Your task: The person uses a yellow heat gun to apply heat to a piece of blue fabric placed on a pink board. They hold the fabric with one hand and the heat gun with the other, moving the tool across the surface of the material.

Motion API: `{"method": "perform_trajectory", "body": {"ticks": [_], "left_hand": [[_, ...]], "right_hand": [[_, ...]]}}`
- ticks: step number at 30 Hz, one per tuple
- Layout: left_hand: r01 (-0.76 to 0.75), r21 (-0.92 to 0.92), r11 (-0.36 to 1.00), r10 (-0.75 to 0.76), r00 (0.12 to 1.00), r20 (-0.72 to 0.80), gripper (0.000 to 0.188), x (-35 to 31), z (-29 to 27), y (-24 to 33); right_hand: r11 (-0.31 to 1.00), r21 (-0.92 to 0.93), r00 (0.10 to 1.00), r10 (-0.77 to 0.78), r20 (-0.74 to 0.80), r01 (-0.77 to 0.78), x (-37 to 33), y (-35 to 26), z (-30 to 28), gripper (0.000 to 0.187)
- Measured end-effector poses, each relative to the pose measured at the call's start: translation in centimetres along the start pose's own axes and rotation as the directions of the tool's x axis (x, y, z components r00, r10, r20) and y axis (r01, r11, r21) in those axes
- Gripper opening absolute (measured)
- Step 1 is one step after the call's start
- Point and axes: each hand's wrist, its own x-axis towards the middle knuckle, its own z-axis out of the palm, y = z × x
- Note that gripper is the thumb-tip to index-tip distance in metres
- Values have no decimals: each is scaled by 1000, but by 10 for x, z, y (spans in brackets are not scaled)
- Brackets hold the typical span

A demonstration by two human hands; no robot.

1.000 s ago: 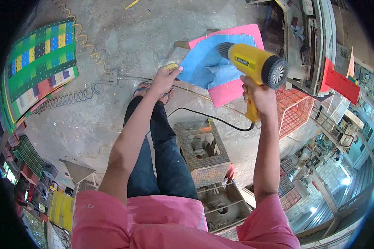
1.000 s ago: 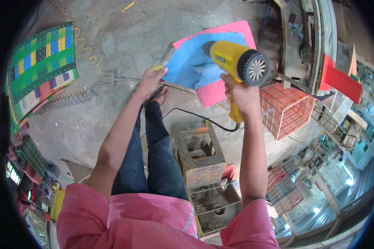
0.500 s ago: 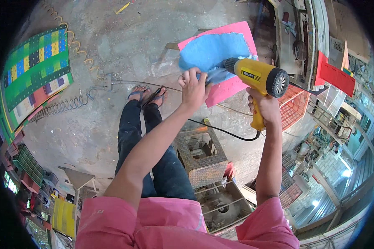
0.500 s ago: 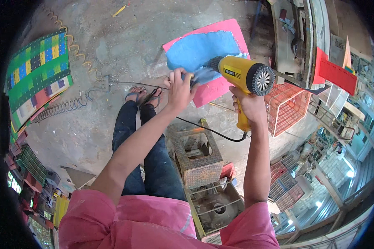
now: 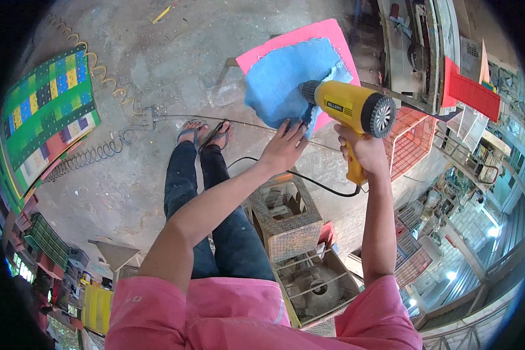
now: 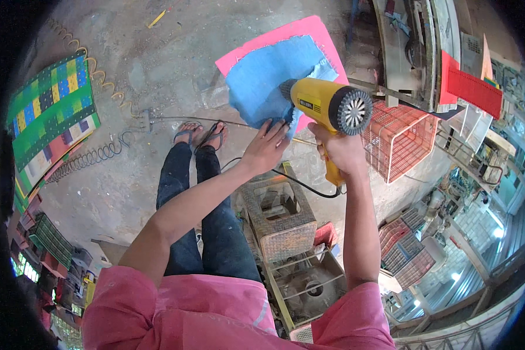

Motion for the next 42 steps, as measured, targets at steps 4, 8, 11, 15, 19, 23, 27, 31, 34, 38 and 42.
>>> {"method": "perform_trajectory", "body": {"ticks": [4,8,11,15,19,23,27,31,34,38,42], "left_hand": [[29,-76,997,-30,1000,-5,38,-20,-14,-8],[1,-61,998,1,1000,25,47,-33,-26,-15],[54,-114,992,-54,999,5,51,-33,-25,-14],[274,-78,959,-281,954,-109,55,-8,-23,-3],[316,-24,948,-316,937,-150,50,19,-16,8],[67,-66,996,-68,998,-13,34,12,4,3],[-103,-44,994,105,994,43,27,0,14,5],[-153,-15,988,154,987,53,29,0,9,7],[-172,-67,983,175,983,55,34,-4,7,5],[-125,-185,975,131,991,20,42,-9,0,-7],[144,71,987,-144,990,-7,59,8,-22,-20]], "right_hand": [[998,55,999,7,-51,-4,-6,16,-7,18],[997,79,994,30,-106,-22,-10,19,-17,18],[997,77,990,35,-138,-25,-13,20,-19,18],[991,123,985,71,-154,-53,-19,28,-22,19],[974,207,972,131,-194,-90,-26,48,-27,21],[955,277,964,169,-207,-108,-36,55,-29,22],[924,373,958,176,-228,-81,-40,60,-38,22],[921,390,965,120,-235,-19,-32,50,-37,21],[936,350,971,64,-229,20,-11,44,-36,21],[933,360,972,88,-220,-3,2,50,-43,20],[938,347,955,113,-274,-12,-3,64,-47,20]]}}
